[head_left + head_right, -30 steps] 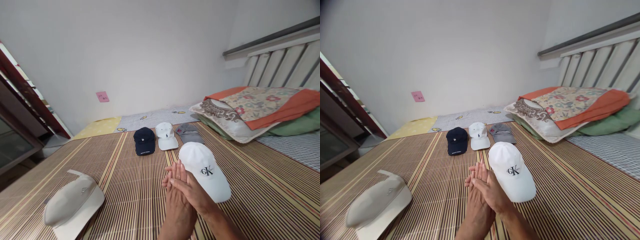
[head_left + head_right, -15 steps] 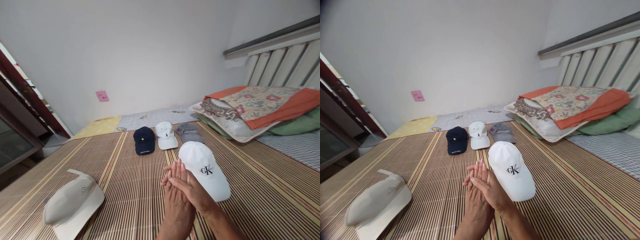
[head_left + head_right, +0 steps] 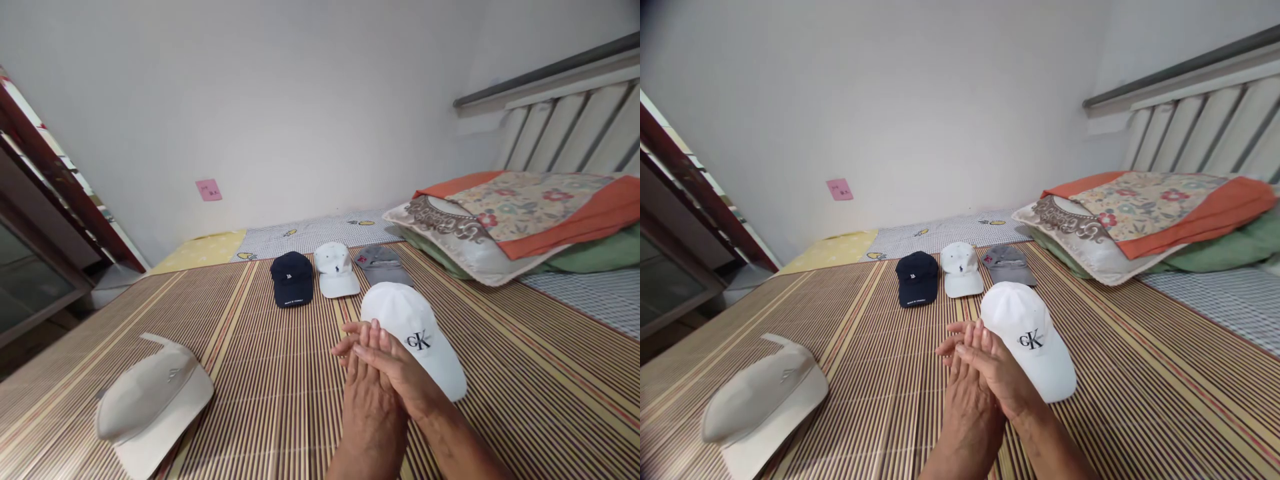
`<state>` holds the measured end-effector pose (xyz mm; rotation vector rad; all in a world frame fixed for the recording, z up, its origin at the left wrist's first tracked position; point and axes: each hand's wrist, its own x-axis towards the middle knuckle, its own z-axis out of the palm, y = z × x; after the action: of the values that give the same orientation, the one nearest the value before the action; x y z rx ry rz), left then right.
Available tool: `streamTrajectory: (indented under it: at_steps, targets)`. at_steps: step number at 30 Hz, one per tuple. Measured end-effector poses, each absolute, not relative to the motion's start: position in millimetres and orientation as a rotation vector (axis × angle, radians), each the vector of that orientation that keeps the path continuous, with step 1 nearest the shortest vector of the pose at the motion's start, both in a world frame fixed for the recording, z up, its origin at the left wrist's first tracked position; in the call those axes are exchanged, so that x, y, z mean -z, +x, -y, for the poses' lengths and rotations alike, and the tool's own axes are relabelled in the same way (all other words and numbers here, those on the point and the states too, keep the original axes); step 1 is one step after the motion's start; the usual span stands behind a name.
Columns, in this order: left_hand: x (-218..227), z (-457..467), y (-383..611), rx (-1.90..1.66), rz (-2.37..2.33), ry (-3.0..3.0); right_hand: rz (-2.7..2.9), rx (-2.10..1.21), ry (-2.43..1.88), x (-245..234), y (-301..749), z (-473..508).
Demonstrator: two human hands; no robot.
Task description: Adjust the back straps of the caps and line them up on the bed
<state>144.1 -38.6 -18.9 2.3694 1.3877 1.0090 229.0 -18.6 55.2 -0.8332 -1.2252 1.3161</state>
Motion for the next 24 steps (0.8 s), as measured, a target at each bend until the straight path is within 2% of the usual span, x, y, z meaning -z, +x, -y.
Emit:
streamTrajectory:
  at_steps: [3,11,17,24]
  targets:
    - [24.6,39.8,141.7,-1.012,-1.39,2.394,1.135,-1.406,-0.85,-57.5,229.6,20.4]
    - [42.4,30.4,152.8,-0.979,-1.479,2.386,1.189,-1.326,-0.938,-57.2,226.0,20.0]
    - [37.1,36.9,147.2,-0.973,-1.445,2.568,1.222,-1.289,-0.93,-57.2,224.3,20.2]
    - [38.5,35.8,145.4,-1.011,-1.37,2.506,1.292,-1.213,-0.938,-64.9,220.9,21.6]
